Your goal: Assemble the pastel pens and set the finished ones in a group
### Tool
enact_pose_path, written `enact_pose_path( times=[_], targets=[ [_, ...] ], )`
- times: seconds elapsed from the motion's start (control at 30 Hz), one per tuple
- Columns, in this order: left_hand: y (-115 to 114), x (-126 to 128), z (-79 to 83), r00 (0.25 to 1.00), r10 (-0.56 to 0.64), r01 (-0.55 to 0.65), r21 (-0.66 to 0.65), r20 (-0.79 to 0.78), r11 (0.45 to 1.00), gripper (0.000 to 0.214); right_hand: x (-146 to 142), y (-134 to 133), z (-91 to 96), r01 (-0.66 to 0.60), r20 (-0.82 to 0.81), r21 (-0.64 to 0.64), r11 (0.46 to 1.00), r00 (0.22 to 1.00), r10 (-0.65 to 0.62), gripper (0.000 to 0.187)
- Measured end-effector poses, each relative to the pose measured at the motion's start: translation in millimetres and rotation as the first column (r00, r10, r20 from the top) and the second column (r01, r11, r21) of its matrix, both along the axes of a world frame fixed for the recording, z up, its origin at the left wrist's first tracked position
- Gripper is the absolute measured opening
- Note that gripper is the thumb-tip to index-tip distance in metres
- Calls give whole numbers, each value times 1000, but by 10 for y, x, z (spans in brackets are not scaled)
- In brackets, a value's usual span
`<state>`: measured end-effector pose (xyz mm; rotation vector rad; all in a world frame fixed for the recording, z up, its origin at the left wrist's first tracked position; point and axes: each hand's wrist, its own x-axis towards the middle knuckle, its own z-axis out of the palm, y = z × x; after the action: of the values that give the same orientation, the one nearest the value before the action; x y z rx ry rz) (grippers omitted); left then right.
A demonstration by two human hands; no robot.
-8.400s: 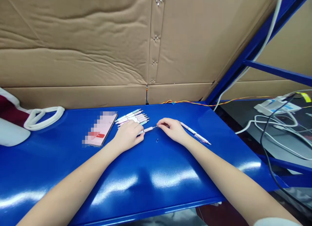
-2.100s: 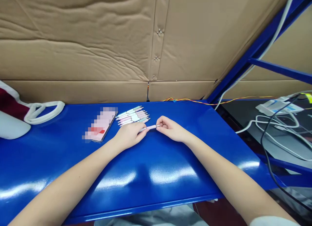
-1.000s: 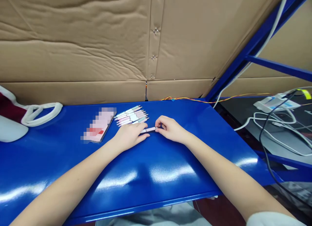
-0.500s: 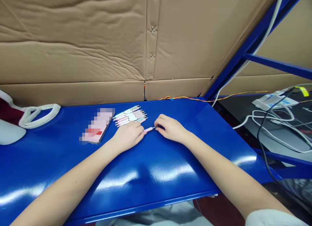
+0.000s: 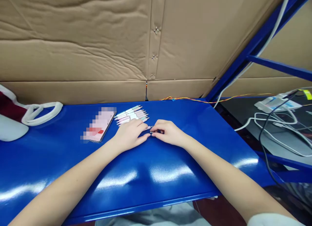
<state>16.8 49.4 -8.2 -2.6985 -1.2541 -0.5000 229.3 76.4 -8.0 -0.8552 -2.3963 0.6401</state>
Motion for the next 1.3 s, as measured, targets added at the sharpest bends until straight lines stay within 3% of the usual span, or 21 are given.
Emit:
enact_pose_path(
  times=[0.17,0.37,0.5,0.73,0.87,1.03,1.13,1.3],
  targets=[
    [4,10,-43,993,-121,121,21,2,992,25,-34,-8,-69,-25,3,-25,999,1000,25,10],
    [-11,39,-52,990,-142,142,19,14,990,29,-32,-7,-46,-27,4,-48,998,1000,27,9],
    [-14,53,-52,989,-146,146,-4,23,989,28,12,6,18,-35,102,-14,999,994,36,10],
    [-17,44,-35,995,-100,98,-92,-12,991,23,153,84,67,-26,282,-23,999,959,31,18],
    [-28,25,8,999,-30,31,-73,12,997,24,188,79,84,-21,269,-7,1000,963,22,27],
    [36,-56,33,987,159,-160,40,27,986,18,70,-3,46,44,209,141,989,975,-73,23],
    [80,-87,10,982,188,-187,43,-21,981,19,-35,-45,-13,28,244,201,979,967,-77,26],
    [97,-78,-19,982,180,-180,-4,-54,984,23,-80,-35,-88,-20,242,166,986,970,-21,24]
  ],
)
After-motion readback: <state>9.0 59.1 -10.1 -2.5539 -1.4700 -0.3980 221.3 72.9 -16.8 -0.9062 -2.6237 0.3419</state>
